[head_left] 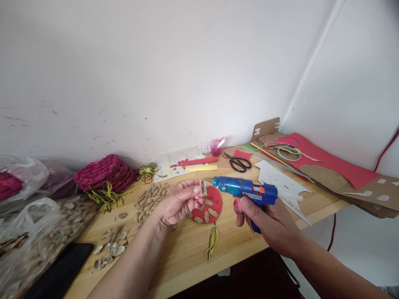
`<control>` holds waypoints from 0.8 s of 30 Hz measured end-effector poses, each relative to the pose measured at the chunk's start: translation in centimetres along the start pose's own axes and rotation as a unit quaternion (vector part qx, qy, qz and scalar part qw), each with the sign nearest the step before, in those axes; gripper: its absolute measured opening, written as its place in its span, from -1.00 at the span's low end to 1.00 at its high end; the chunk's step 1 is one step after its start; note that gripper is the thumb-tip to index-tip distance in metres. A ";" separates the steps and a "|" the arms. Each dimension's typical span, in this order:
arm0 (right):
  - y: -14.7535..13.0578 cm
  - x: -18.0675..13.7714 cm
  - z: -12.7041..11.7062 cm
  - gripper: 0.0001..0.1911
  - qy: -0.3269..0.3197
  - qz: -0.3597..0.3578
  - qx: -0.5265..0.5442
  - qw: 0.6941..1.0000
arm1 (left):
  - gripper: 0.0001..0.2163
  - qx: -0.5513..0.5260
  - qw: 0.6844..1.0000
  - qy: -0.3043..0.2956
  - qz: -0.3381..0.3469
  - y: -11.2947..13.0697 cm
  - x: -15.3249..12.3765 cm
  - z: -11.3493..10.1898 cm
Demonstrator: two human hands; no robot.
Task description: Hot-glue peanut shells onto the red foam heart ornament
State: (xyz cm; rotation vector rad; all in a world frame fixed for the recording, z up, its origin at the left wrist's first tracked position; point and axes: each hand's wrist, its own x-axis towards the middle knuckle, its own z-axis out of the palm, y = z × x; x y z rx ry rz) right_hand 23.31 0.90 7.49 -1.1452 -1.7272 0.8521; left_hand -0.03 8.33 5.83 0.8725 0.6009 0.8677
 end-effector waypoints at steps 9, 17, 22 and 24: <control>-0.1 0.1 0.0 -0.51 -0.006 0.002 -0.002 1.000 | -0.64 0.009 1.000 0.002 0.000 -0.1 -0.1 -0.2; 0.0 -0.6 0.0 -0.47 -0.005 0.008 -0.005 1.000 | -0.68 -0.010 0.998 -0.032 0.049 -0.2 0.2 -0.5; -0.3 -1.3 0.0 -0.51 -0.025 0.006 -0.025 0.999 | -0.68 -0.020 0.997 -0.031 0.072 0.1 0.2 -0.5; -0.4 -1.4 0.0 -0.52 -0.030 0.002 -0.028 0.999 | -0.66 -0.015 0.997 -0.028 0.075 0.1 0.1 -0.4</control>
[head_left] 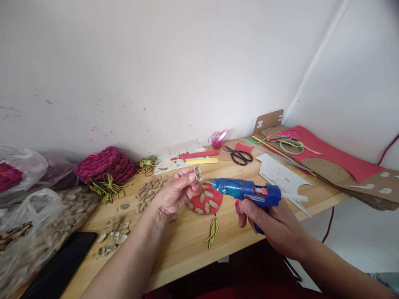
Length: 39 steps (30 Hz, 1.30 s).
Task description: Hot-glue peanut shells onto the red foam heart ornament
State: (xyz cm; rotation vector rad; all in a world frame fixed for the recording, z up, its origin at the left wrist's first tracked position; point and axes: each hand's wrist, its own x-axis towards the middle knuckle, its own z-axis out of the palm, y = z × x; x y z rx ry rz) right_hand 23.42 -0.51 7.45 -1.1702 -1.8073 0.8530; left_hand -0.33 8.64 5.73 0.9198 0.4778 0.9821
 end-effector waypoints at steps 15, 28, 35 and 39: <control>-0.9 0.2 -0.4 -0.52 -0.002 -0.025 -0.052 0.998 | -0.66 0.008 1.000 0.018 -0.010 0.0 -0.1 0.1; -1.1 0.5 -0.5 -0.54 -0.007 -0.026 -0.046 0.999 | -0.66 0.009 1.000 0.020 -0.016 0.1 -0.1 0.3; -0.8 0.5 -0.5 -0.54 -0.002 -0.029 -0.049 0.998 | -0.67 0.006 1.000 0.013 -0.012 0.1 0.0 0.3; -0.7 0.5 -0.4 -0.58 -0.001 -0.029 -0.029 0.999 | -0.67 0.012 1.000 0.012 -0.012 0.1 -0.1 0.3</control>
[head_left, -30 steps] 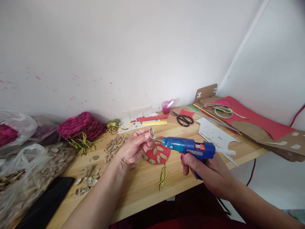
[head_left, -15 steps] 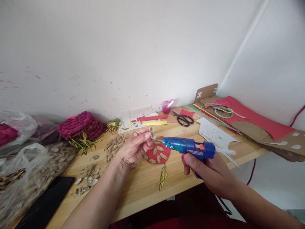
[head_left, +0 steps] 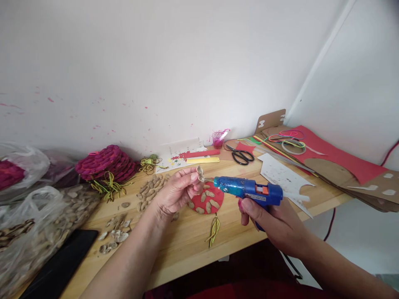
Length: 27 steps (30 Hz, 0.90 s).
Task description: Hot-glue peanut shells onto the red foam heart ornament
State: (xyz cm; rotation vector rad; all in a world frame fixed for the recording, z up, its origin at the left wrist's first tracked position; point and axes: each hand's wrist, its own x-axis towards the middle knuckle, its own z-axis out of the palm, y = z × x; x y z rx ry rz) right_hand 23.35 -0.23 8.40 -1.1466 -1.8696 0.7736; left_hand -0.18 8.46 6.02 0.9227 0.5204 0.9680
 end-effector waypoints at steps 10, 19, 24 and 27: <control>0.2 -0.2 0.0 -0.56 0.006 -0.001 -0.021 1.000 | -0.66 -0.005 1.000 0.003 -0.008 -0.1 0.0 -0.1; 0.3 0.0 0.0 -0.56 0.007 -0.004 -0.020 1.000 | -0.66 -0.005 1.000 0.008 -0.007 -0.1 -0.1 -0.1; 0.9 0.1 0.3 -0.56 0.005 0.004 -0.019 1.000 | -0.66 0.005 1.000 0.003 0.003 -0.1 0.1 -0.3; 2.2 0.7 0.7 -0.55 0.023 0.065 0.030 0.997 | -0.67 0.024 1.000 0.001 0.012 0.2 0.1 -0.5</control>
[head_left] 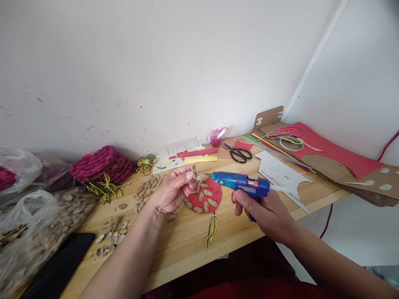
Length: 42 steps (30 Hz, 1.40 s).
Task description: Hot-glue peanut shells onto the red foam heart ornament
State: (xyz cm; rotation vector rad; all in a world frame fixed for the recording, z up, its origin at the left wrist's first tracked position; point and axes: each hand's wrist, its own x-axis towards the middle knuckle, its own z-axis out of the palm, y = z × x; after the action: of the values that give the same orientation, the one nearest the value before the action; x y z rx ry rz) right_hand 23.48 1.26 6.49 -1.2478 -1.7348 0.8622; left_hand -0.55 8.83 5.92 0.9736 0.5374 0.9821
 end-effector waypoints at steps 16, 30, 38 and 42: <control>4.9 5.2 1.2 -0.72 0.060 0.295 0.417 0.858 | -0.92 0.619 0.777 -0.068 0.095 -0.1 6.0 -1.2; 6.5 4.5 1.5 -0.65 0.038 0.375 0.479 0.793 | -0.91 0.750 0.637 -0.161 0.077 -1.3 7.9 -1.7; 7.0 3.7 1.3 -0.80 0.004 0.347 0.472 0.810 | -0.92 0.803 0.562 -0.194 0.039 -1.0 7.8 -0.9; 7.3 3.1 1.4 -0.80 -0.007 0.340 0.453 0.824 | -0.92 0.806 0.555 -0.199 0.049 -1.0 7.9 -0.8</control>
State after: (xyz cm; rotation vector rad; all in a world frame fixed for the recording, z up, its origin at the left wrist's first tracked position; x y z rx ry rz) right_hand 24.65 6.19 0.17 -1.1316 -0.6139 1.8262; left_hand 3.09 15.90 4.93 2.8194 0.9820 -0.0035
